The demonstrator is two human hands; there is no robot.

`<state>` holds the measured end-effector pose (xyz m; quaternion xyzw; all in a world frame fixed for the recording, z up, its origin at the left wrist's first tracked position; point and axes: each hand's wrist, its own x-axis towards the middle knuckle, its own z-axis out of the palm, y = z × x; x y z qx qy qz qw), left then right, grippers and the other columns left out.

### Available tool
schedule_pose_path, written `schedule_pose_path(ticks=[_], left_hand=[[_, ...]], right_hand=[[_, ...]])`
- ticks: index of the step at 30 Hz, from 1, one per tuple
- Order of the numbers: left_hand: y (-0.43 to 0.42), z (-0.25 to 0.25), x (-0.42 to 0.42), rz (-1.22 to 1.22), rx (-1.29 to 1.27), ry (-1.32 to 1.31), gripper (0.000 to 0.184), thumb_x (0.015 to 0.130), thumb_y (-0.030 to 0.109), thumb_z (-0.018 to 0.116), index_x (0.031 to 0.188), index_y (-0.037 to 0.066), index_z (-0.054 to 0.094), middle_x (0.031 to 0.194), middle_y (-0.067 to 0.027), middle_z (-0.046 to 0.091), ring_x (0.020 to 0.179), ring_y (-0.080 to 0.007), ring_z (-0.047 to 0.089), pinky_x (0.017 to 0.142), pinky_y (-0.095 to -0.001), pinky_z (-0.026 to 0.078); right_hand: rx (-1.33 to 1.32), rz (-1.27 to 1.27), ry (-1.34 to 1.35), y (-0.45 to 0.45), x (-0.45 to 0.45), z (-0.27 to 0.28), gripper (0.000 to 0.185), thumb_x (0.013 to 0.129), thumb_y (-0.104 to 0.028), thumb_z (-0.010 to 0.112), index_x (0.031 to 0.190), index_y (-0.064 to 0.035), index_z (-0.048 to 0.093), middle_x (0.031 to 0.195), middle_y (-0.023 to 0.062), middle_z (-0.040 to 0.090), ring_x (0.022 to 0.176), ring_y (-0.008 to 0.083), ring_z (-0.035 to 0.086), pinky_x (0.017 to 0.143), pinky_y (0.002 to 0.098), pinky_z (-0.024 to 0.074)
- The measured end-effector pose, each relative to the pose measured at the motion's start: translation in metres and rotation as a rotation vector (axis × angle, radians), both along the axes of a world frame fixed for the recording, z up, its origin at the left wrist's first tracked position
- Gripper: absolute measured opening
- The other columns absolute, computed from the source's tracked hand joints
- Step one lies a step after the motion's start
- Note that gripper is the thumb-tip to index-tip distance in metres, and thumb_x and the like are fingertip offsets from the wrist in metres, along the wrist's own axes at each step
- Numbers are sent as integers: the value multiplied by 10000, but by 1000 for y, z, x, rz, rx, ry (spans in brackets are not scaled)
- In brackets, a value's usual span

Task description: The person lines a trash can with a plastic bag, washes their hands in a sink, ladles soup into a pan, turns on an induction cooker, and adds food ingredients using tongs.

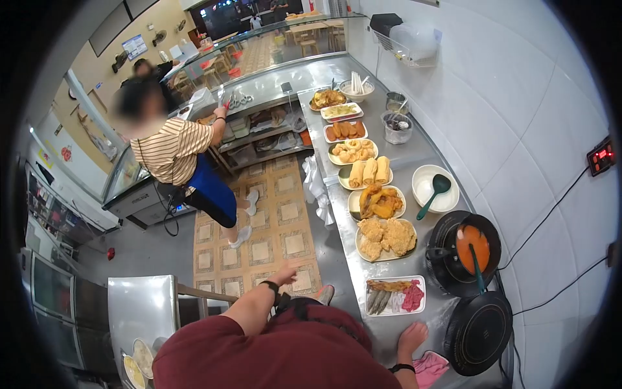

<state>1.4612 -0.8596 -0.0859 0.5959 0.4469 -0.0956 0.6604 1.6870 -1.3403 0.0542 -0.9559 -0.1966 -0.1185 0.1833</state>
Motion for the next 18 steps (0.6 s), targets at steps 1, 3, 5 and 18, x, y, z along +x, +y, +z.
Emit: schedule_pose_path(ticks=[1, 3, 5, 18], left_hand=[[-8, 17, -14, 192, -26, 134, 419, 765, 45, 486, 1126, 91, 280, 766, -112, 516, 550, -179, 518, 436, -326, 422], [-27, 66, -36, 433, -7, 250, 304, 756, 35, 482, 1016, 76, 330, 725, -105, 501, 538, -191, 506, 429, -337, 407], [-19, 56, -66, 492, -119, 188, 368, 750, 28, 485, 1076, 77, 323, 750, -117, 507, 570, -217, 522, 454, -371, 425], [-44, 84, -45, 249, -50, 195, 621, 763, 64, 485, 1327, 65, 227, 1024, -157, 558, 771, -231, 600, 579, -322, 473]], right_hand=[[2, -2, -2, 0, 0, 0, 161, 825, -159, 421, 778, -9, 457, 800, 180, 453, 804, 358, 430, 713, 449, 326], [2, -6, -1, -1, 1, 2, 157, 821, -157, 425, 776, -10, 455, 799, 181, 452, 801, 358, 429, 709, 449, 323], [4, -3, 8, 1, 0, 3, 154, 819, -156, 429, 777, -11, 456, 801, 181, 453, 801, 358, 429, 705, 447, 321], [8, 17, -28, -7, 1, -9, 145, 811, -148, 433, 762, -15, 461, 795, 177, 448, 787, 360, 429, 698, 451, 327]])
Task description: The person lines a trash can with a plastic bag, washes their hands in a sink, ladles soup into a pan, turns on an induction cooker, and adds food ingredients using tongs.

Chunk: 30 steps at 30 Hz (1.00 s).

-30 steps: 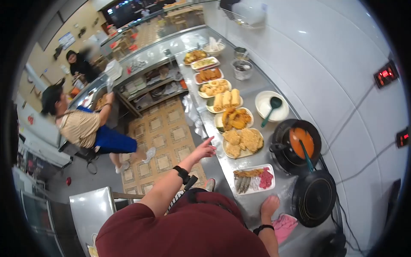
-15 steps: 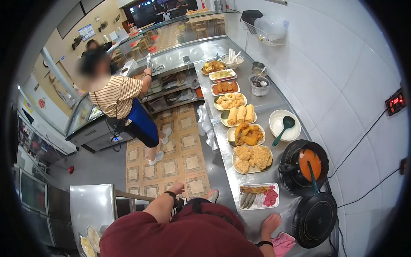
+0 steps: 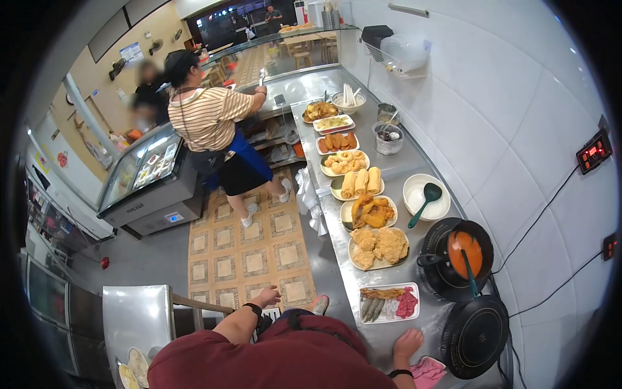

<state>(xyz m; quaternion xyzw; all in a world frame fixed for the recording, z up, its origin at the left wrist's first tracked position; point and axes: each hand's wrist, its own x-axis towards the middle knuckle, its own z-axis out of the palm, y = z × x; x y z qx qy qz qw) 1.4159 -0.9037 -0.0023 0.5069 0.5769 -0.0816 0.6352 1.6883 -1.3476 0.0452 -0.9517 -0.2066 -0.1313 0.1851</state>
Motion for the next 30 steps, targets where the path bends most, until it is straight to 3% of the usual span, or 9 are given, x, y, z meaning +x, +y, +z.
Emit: schedule_pose_path(ticks=[2, 11, 20, 22, 24, 25, 30], left_hand=[[1, -4, 8, -8, 46, -12, 582, 758, 69, 467, 1309, 68, 280, 949, -141, 596, 681, -212, 612, 540, -308, 478], [-2, 0, 12, -88, 40, 11, 556, 753, 81, 471, 1289, 68, 323, 917, -120, 608, 638, -185, 594, 524, -315, 470], [3, -7, -5, -159, 33, -6, 562, 756, 56, 491, 1286, 63, 306, 967, -115, 578, 723, -201, 599, 573, -305, 490], [2, -1, -5, -76, -28, -5, 572, 757, 53, 496, 1293, 66, 299, 982, -113, 570, 734, -194, 594, 585, -302, 485], [2, -4, -5, -100, -15, 20, 567, 763, 60, 487, 1296, 72, 297, 987, -110, 564, 729, -190, 591, 594, -305, 479], [0, -3, -5, -62, -3, 2, 569, 744, 53, 498, 1283, 55, 317, 957, -128, 576, 694, -207, 599, 517, -307, 463], [-3, 11, -1, -46, -30, 6, 550, 743, 46, 488, 1272, 54, 334, 944, -123, 569, 672, -194, 587, 539, -300, 470]], right_hand=[[16, 47, 10, -1, 2, -3, 144, 808, -148, 435, 760, -15, 459, 792, 180, 447, 787, 362, 429, 698, 454, 328], [36, -22, -6, 2, -3, 0, 134, 806, -131, 440, 760, -6, 449, 785, 188, 451, 794, 370, 430, 707, 461, 333], [5, 25, -3, 1, 2, -3, 131, 788, -120, 443, 715, -12, 460, 780, 185, 468, 780, 358, 443, 689, 458, 338], [-6, 21, 13, -6, 1, -6, 134, 797, -136, 439, 734, -21, 468, 784, 175, 472, 789, 347, 450, 694, 452, 341], [-10, -20, 27, 0, 0, 3, 134, 806, -150, 439, 761, -29, 475, 795, 165, 477, 806, 339, 455, 707, 447, 342], [-9, -36, 34, 1, 1, 4, 133, 810, -155, 442, 776, -32, 478, 802, 160, 479, 816, 337, 456, 715, 445, 342], [14, -44, 44, 2, 0, 7, 125, 806, -151, 461, 788, -29, 482, 816, 158, 476, 830, 334, 453, 736, 438, 343]])
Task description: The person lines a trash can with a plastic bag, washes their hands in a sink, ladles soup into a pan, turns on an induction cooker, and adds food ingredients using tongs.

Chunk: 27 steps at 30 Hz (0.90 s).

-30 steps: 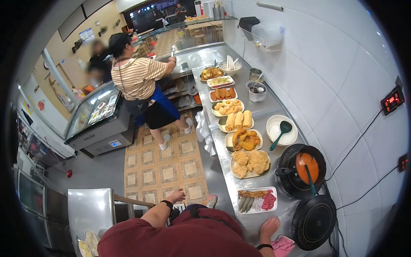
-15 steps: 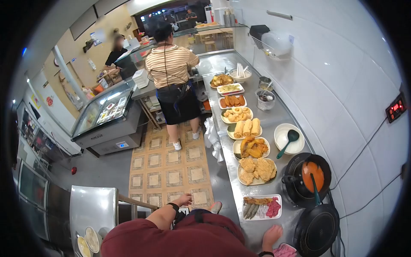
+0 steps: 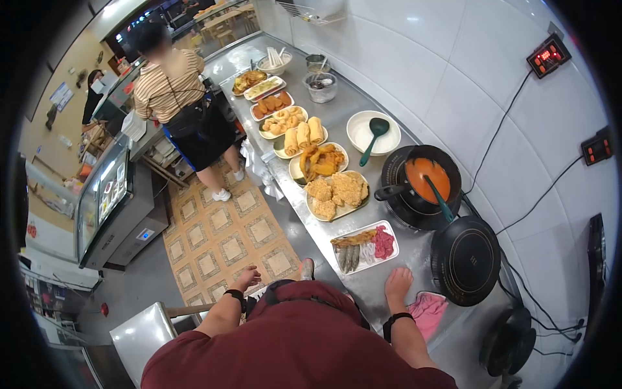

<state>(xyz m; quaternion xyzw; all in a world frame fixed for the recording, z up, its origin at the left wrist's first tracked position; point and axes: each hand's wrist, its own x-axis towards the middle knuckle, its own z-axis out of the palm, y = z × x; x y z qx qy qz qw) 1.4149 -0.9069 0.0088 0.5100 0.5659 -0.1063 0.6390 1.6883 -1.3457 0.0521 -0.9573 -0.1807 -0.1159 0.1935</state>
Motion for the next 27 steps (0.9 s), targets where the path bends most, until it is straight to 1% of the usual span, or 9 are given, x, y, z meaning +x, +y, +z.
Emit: schedule_pose_path(ticks=[8, 13, 17, 19, 21, 23, 25, 26, 27], left_hand=[[2, 3, 8, -28, -12, -9, 510, 753, 53, 474, 1249, 56, 357, 944, -118, 566, 654, -183, 579, 540, -303, 465], [9, 1, 20, -103, -14, 19, 489, 757, 53, 466, 1239, 84, 387, 937, -109, 573, 662, -184, 590, 538, -303, 461], [28, 5, 76, -184, 70, -66, 465, 758, 66, 469, 1220, 95, 427, 847, -89, 594, 646, -175, 585, 488, -286, 453], [35, 6, 124, -320, 214, -151, 494, 758, 63, 486, 1243, 95, 399, 777, -87, 593, 625, -162, 575, 488, -271, 453], [12, 64, 181, -384, 244, -237, 536, 793, 81, 497, 1299, 162, 339, 812, -58, 580, 668, -127, 566, 572, -242, 465], [-9, 103, 224, -383, 172, -463, 631, 789, 99, 522, 1349, 188, 246, 819, -55, 573, 668, -121, 563, 598, -242, 471], [-27, 129, 260, -393, 132, -587, 696, 777, 89, 512, 1373, 202, 169, 733, -52, 557, 608, -120, 555, 550, -233, 462], [-37, 146, 271, -411, 87, -587, 695, 782, 96, 509, 1374, 199, 159, 749, -48, 553, 611, -114, 553, 567, -234, 470], [-44, 149, 280, -444, 76, -593, 698, 785, 102, 508, 1374, 202, 148, 742, -44, 549, 603, -112, 554, 560, -239, 473]], right_hand=[[3, 3, 19, 1, 0, 3, 100, 791, -141, 487, 780, -42, 486, 822, 146, 483, 840, 323, 456, 746, 434, 346], [4, -5, 15, 0, 1, -2, 92, 778, -137, 501, 778, -46, 489, 814, 143, 481, 835, 317, 458, 742, 434, 348], [-14, -29, -1, 1, 1, -2, 87, 775, -134, 502, 781, -50, 486, 812, 140, 480, 829, 315, 460, 737, 431, 350], [-22, -27, -15, 1, 1, -2, 86, 775, -134, 501, 782, -50, 484, 814, 138, 481, 828, 314, 461, 736, 430, 351], [-31, -32, -13, 1, 2, -3, 89, 777, -139, 498, 784, -51, 483, 815, 138, 483, 830, 314, 461, 737, 430, 352], [-37, -34, -19, 1, 1, -4, 93, 780, -144, 494, 783, -52, 483, 815, 138, 485, 830, 313, 461, 737, 430, 352], [-38, -33, -32, 2, 2, -3, 98, 782, -150, 490, 780, -53, 482, 812, 138, 486, 830, 313, 461, 737, 429, 353], [-38, -27, -21, 3, 3, -2, 98, 782, -150, 490, 780, -52, 483, 812, 139, 486, 829, 315, 461, 738, 429, 353], [-35, -17, -10, 2, 2, 0, 98, 783, -149, 489, 780, -52, 483, 811, 139, 487, 829, 316, 461, 738, 429, 352]])
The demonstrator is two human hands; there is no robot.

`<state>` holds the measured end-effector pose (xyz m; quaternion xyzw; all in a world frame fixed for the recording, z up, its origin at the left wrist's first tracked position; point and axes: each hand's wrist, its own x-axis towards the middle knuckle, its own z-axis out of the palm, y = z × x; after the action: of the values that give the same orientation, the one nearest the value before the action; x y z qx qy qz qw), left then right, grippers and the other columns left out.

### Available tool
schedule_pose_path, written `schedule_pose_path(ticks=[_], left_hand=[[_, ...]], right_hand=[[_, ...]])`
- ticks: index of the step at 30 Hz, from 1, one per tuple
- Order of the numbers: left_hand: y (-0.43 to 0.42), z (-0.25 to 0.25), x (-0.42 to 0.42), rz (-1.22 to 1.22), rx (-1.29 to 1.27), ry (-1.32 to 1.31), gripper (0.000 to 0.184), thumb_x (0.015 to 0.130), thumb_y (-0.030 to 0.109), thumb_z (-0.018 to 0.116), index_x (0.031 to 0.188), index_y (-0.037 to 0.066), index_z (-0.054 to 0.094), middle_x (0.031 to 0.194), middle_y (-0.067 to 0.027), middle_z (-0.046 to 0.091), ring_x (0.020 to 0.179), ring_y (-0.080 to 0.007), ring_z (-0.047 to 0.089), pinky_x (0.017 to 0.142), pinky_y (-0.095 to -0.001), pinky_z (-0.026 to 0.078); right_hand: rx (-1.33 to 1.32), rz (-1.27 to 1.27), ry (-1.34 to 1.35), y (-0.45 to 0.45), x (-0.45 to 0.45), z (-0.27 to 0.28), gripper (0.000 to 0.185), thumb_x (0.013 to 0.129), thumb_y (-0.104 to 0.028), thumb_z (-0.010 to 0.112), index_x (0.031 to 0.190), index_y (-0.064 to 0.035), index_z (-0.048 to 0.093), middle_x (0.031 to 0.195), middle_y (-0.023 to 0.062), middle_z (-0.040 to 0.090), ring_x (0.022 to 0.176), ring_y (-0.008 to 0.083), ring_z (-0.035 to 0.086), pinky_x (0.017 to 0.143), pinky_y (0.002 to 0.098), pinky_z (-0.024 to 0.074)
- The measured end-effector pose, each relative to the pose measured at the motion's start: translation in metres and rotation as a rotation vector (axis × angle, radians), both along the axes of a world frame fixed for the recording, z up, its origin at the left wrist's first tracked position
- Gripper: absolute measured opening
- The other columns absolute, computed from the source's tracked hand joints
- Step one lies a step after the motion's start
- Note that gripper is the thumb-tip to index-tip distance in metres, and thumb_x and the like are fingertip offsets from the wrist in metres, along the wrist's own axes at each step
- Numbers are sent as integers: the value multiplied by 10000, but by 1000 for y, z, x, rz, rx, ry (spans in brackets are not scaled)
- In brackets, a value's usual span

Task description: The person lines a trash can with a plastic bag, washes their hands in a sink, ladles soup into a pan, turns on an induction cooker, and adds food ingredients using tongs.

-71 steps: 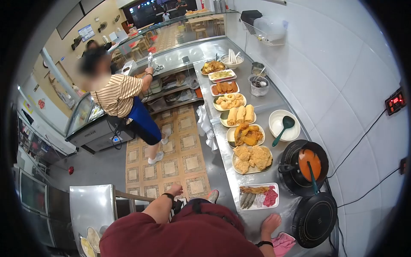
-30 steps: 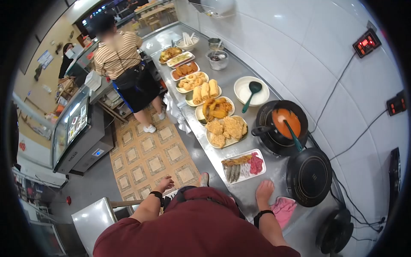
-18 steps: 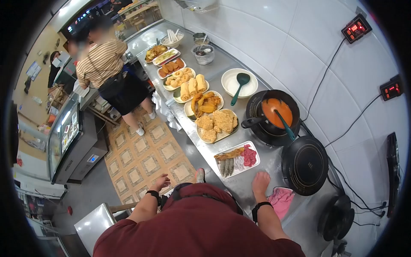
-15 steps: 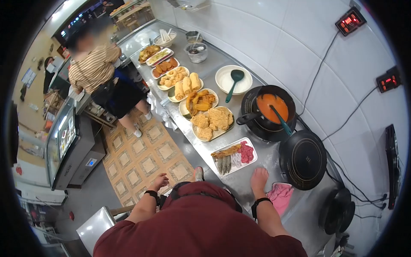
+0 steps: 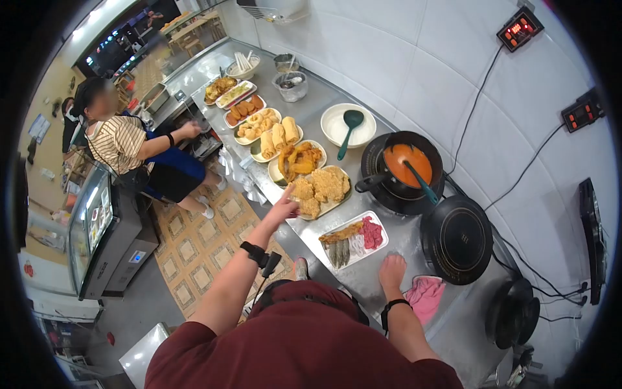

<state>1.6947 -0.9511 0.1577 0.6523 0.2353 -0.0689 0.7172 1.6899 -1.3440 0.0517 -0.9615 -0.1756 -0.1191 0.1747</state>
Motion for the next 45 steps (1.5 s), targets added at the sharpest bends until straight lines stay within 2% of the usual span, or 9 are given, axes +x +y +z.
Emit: schedule_pose_path(ticks=[8, 13, 20, 21, 25, 38, 39, 42, 45], left_hand=[[-28, 33, 2, -490, -112, 78, 511, 837, 188, 522, 1320, 192, 353, 674, 41, 442, 575, -48, 436, 561, -192, 396], [-13, 32, -23, -279, -187, 118, 449, 854, 194, 501, 1287, 139, 397, 641, 63, 394, 554, -51, 397, 538, -189, 377], [55, -152, -146, 706, -512, 215, 92, 826, 180, 463, 883, 122, 505, 587, 12, 375, 508, -125, 385, 475, -261, 349], [82, -251, -191, 828, -509, 184, 86, 796, 177, 461, 848, 116, 490, 587, -21, 377, 512, -153, 403, 474, -274, 366], [63, -219, -256, 1216, -376, 576, 112, 796, 208, 477, 796, 96, 481, 596, -50, 435, 504, -167, 456, 455, -310, 409], [56, -194, -212, 937, -625, 346, 169, 829, 169, 455, 672, 106, 454, 521, -24, 415, 467, -151, 454, 431, -290, 421], [63, -249, -215, 899, -565, 270, 150, 820, 163, 460, 678, 113, 451, 533, -20, 415, 466, -155, 448, 423, -287, 415], [68, -251, -226, 835, -635, 262, 181, 810, 212, 513, 668, 120, 450, 528, -15, 411, 477, -160, 448, 444, -280, 402], [43, -174, -217, 889, -439, 377, 143, 802, 171, 457, 666, 134, 434, 546, 5, 400, 465, -140, 433, 426, -275, 381]], right_hand=[[34, 3, -4, 1, 0, 2, 96, 783, -144, 489, 782, -48, 489, 818, 141, 491, 830, 319, 460, 740, 434, 347], [29, 1, 15, 1, 0, 4, 97, 783, -146, 488, 786, -49, 490, 817, 142, 491, 831, 321, 458, 736, 433, 345], [44, 2, 13, 0, 0, 0, 99, 779, -141, 486, 809, -47, 493, 822, 143, 491, 841, 320, 456, 745, 434, 342], [44, -2, 15, 0, 0, 0, 98, 779, -140, 485, 810, -47, 493, 824, 143, 491, 842, 320, 456, 747, 434, 341], [31, 5, 6, -1, 0, -1, 97, 780, -138, 481, 814, -48, 493, 822, 141, 489, 842, 321, 456, 752, 433, 340], [20, 20, -12, -1, -3, 1, 128, 791, -139, 452, 736, -24, 471, 776, 169, 472, 797, 347, 448, 715, 450, 340], [-14, 33, -1, -2, -3, 1, 140, 785, -142, 449, 716, -22, 468, 764, 170, 479, 792, 348, 455, 716, 451, 346], [8, 81, 11, -7, -1, -16, 159, 788, -138, 428, 693, -15, 460, 746, 180, 473, 775, 358, 450, 695, 462, 341], [65, 29, -58, -2, -3, -10, 160, 796, -142, 422, 702, -16, 453, 768, 178, 470, 783, 362, 444, 689, 466, 334]])
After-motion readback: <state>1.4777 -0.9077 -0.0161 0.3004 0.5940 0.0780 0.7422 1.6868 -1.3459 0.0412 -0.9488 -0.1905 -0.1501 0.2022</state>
